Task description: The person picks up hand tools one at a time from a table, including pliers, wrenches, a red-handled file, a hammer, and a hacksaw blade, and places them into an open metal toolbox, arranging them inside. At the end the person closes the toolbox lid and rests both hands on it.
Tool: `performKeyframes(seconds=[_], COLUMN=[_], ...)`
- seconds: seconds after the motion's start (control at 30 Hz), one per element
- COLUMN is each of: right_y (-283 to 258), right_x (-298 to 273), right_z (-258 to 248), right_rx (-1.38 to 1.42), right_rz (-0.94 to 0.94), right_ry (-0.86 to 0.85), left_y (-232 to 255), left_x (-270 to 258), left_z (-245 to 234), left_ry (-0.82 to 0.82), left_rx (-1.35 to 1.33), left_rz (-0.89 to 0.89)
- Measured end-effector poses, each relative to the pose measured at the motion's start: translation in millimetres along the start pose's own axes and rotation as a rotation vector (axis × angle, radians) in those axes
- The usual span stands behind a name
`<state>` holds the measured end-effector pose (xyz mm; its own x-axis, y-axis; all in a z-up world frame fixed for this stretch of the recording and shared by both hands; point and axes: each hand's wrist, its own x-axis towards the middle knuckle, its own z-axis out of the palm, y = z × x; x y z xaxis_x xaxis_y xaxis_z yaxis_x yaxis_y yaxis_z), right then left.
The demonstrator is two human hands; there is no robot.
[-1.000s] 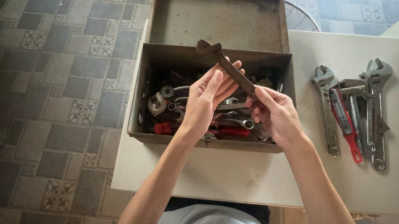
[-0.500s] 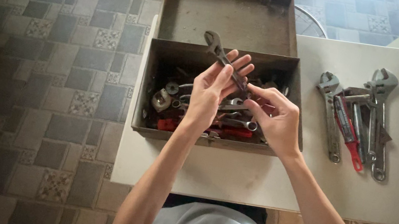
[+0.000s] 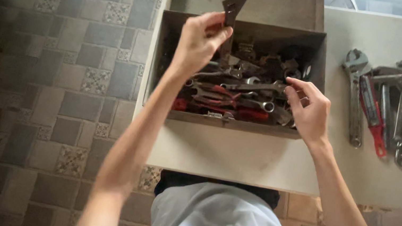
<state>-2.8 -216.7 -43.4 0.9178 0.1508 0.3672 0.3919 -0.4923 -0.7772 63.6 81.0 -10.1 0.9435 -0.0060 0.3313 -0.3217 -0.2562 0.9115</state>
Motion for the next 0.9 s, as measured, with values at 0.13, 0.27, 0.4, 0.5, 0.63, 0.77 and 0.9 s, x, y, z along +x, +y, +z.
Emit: performKeyframes(seconds=[0.13,0.27,0.4,0.5,0.63,0.77,0.9], right_y=[20.8,22.6,16.5,14.4,14.0,13.2,11.9], right_x=[-9.0,-12.6,-10.5,-8.6,-10.0,-9.5,-9.2], right_z=[2.6,7.5,7.3,5.3,6.8,6.6,6.0], right_rx=[-0.115,-0.091,-0.116,-0.116,-0.116,-0.123,-0.112], right_rz=[-0.038,-0.032,-0.049,-0.030,-0.047,-0.031,-0.045], right_ry=[0.008,0.007,-0.004,-0.009,-0.013,-0.021,-0.015], left_y=[-0.6,-17.3,-48.8,-72.2,-92.7,-100.4,-108.2], left_x=[4.4,5.5,-1.2,-6.4,-7.2,-3.2,-2.8], left_z=[0.7,24.9,49.8,63.3,72.0,77.7,81.6], left_ry=[-0.148,-0.339,-0.380,-0.400,-0.469,-0.469,-0.482], left_rx=[0.239,0.372,0.529,0.580,0.663,0.681,0.730], left_rz=[0.026,-0.091,-0.108,-0.101,-0.156,-0.144,-0.176])
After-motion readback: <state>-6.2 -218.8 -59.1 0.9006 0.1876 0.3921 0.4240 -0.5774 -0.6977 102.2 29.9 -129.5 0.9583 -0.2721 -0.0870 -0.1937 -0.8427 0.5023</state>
